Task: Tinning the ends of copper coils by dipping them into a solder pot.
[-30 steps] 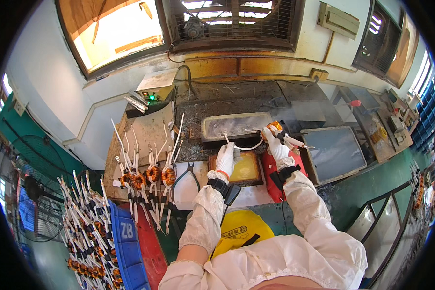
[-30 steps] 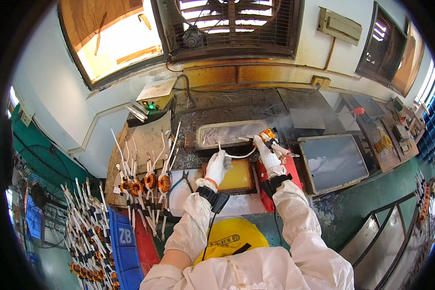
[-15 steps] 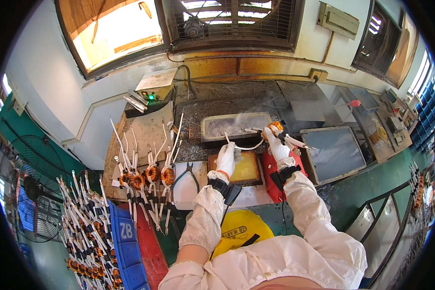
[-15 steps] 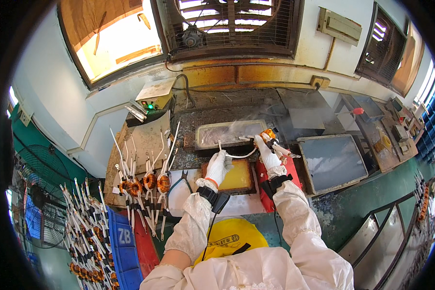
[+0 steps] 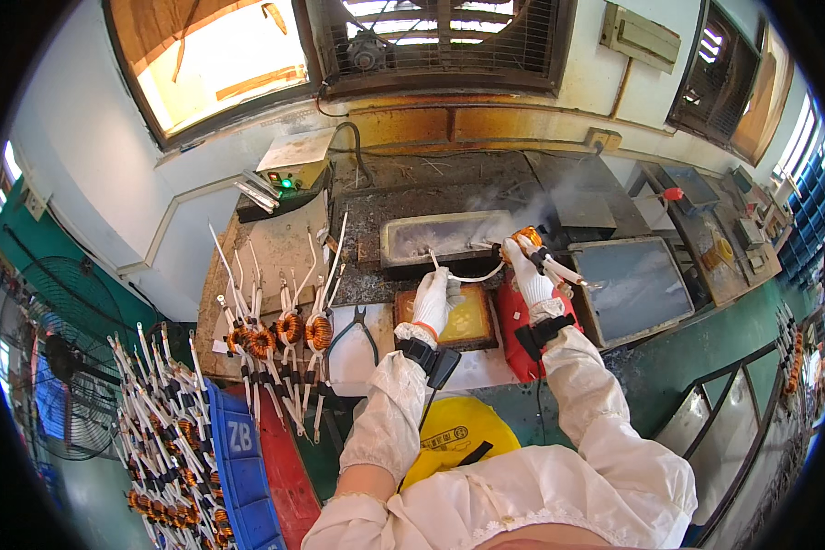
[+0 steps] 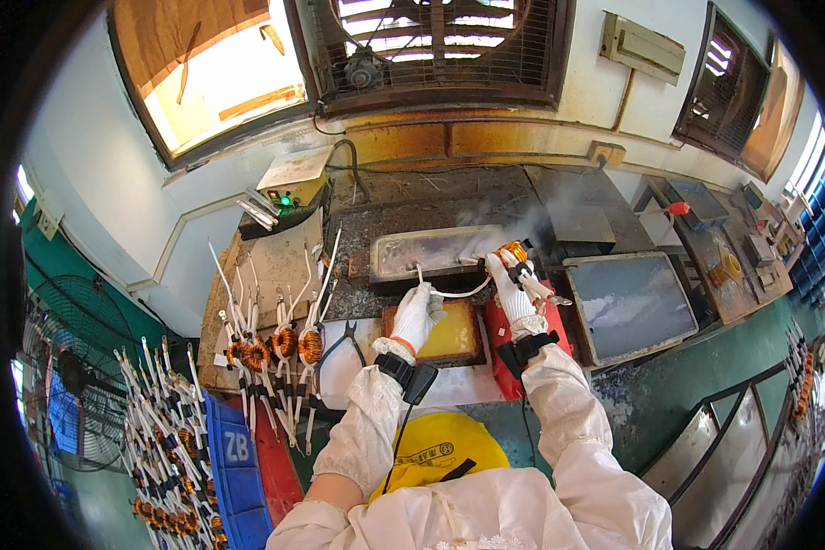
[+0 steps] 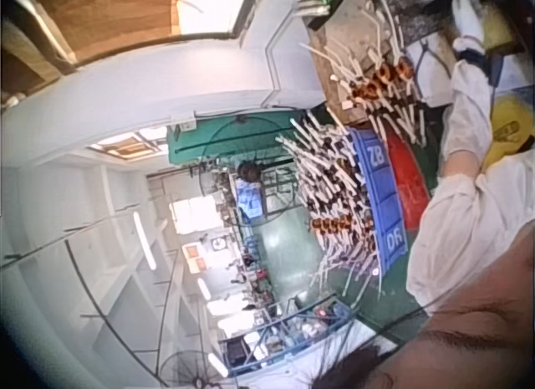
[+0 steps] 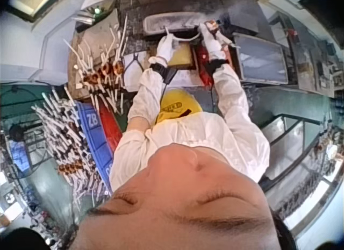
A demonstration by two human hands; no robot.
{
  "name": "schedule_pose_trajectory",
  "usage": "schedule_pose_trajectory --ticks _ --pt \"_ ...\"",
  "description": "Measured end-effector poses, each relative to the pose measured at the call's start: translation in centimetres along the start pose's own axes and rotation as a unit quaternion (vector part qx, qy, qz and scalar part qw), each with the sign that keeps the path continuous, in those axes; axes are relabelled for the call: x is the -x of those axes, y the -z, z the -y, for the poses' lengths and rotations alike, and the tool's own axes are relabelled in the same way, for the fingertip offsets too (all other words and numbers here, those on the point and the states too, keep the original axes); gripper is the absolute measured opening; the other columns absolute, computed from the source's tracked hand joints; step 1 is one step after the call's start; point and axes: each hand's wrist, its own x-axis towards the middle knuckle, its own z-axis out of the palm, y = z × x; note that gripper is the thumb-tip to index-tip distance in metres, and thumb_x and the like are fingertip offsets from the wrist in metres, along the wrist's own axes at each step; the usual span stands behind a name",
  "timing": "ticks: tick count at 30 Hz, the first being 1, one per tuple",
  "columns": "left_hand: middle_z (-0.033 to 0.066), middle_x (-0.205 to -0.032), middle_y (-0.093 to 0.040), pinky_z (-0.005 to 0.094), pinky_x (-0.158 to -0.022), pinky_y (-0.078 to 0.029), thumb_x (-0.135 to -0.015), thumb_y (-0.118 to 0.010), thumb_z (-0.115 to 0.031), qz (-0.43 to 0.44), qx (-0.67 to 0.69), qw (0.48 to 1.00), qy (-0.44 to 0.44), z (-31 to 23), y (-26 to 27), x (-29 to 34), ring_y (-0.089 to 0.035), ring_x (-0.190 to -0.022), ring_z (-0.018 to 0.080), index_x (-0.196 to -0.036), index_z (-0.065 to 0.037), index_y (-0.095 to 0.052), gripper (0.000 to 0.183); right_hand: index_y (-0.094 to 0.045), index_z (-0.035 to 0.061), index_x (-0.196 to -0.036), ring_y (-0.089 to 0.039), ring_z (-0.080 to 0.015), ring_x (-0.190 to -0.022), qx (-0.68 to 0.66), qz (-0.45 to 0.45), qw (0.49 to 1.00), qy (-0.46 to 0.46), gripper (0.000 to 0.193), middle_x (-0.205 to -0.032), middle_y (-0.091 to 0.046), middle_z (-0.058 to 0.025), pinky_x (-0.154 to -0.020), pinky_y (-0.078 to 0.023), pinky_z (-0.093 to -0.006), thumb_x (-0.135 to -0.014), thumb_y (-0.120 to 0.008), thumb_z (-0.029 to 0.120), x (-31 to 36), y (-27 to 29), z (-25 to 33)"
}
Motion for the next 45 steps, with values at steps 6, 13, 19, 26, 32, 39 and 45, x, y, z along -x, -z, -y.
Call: schedule_pose_trajectory --ticks 6,13,19,26,32,39,45 --pt "0.0029 -0.076 -0.056 0.0314 -0.056 -0.049 -0.092 -0.054 -0.03 0.006 0.003 1.0 0.01 0.0 -0.6 0.5 -0.055 -0.062 0.0142 -0.093 -0.01 -0.054 0.02 -0.063 0.0033 -0.085 -0.044 -0.0126 -0.031 0.017 -0.053 0.994 0.096 0.037 -0.046 -0.05 -0.0039 -0.032 -0.037 -0.027 -0.083 -0.062 0.04 -0.6 0.4 -1.7" --pt "0.0037 -0.076 -0.057 0.0289 -0.054 -0.051 -0.092 -0.054 -0.033 0.01 -0.005 1.0 0.004 0.4 -1.1 0.8 -0.055 -0.058 0.0126 -0.094 -0.008 -0.053 0.025 -0.062 0.0035 -0.082 -0.044 -0.0128 -0.03 0.016 -0.04 0.999 0.008 0.038 -0.044 -0.048 -0.0033 -0.031 -0.036 -0.0274 -0.083 -0.062 0.042 0.4 1.7 -0.3" --pt "0.0035 -0.075 -0.057 0.029 -0.053 -0.051 -0.092 -0.053 -0.032 0.028 -0.005 1.0 0.004 0.5 -1.5 1.6 -0.055 -0.058 0.0128 -0.093 -0.008 -0.053 0.024 -0.059 0.0044 -0.076 -0.043 -0.0132 -0.029 0.011 -0.041 0.999 -0.025 0.039 -0.043 -0.047 -0.0032 -0.03 -0.036 -0.0275 -0.082 -0.062 0.043 1.1 2.5 0.5" --pt "0.0042 -0.075 -0.057 0.0293 -0.052 -0.05 -0.092 -0.053 -0.03 0.034 0.003 0.999 0.011 0.2 -1.9 2.5 -0.055 -0.057 0.0131 -0.092 -0.008 -0.053 0.021 -0.062 0.004 -0.079 -0.045 -0.013 -0.031 0.024 -0.047 0.999 -0.004 0.04 -0.043 -0.048 -0.0029 -0.031 -0.038 -0.0268 -0.081 -0.062 0.044 2.0 3.4 1.6" --pt "0.0039 -0.076 -0.057 0.0286 -0.054 -0.049 -0.092 -0.054 -0.028 0.051 0.005 0.999 0.015 0.3 -3.0 3.8 -0.054 -0.057 0.0129 -0.092 -0.01 -0.054 0.019 -0.063 0.0046 -0.082 -0.045 -0.0123 -0.031 0.04 -0.084 0.996 0.015 0.038 -0.045 -0.049 -0.0033 -0.031 -0.038 -0.0269 -0.082 -0.06 0.042 1.7 4.9 -1.1" --pt "0.0026 -0.077 -0.057 0.0289 -0.057 -0.049 -0.093 -0.052 -0.032 0.091 -0.009 0.996 -0.006 -1.6 -5.3 6.6 -0.055 -0.061 0.0123 -0.093 -0.01 -0.054 0.022 -0.059 0.0056 -0.091 -0.038 -0.007 -0.035 0.011 -0.086 0.975 0.204 0.025 -0.055 -0.049 0.0007 -0.035 -0.032 -0.0229 -0.091 -0.052 0.03 5.5 7.5 -0.1" --pt "0.0043 -0.074 -0.057 0.0297 -0.056 -0.052 -0.093 -0.049 -0.043 0.119 0.005 0.993 0.0 -1.7 -7.0 8.9 -0.055 -0.057 0.0124 -0.101 -0.004 -0.053 0.04 -0.053 0.0109 -0.096 -0.034 -0.0037 -0.039 -0.492 -0.093 0.859 -0.11 0.028 -0.07 -0.056 -0.004 -0.035 -0.029 -0.0179 -0.092 -0.052 0.039 8.4 8.6 3.2"
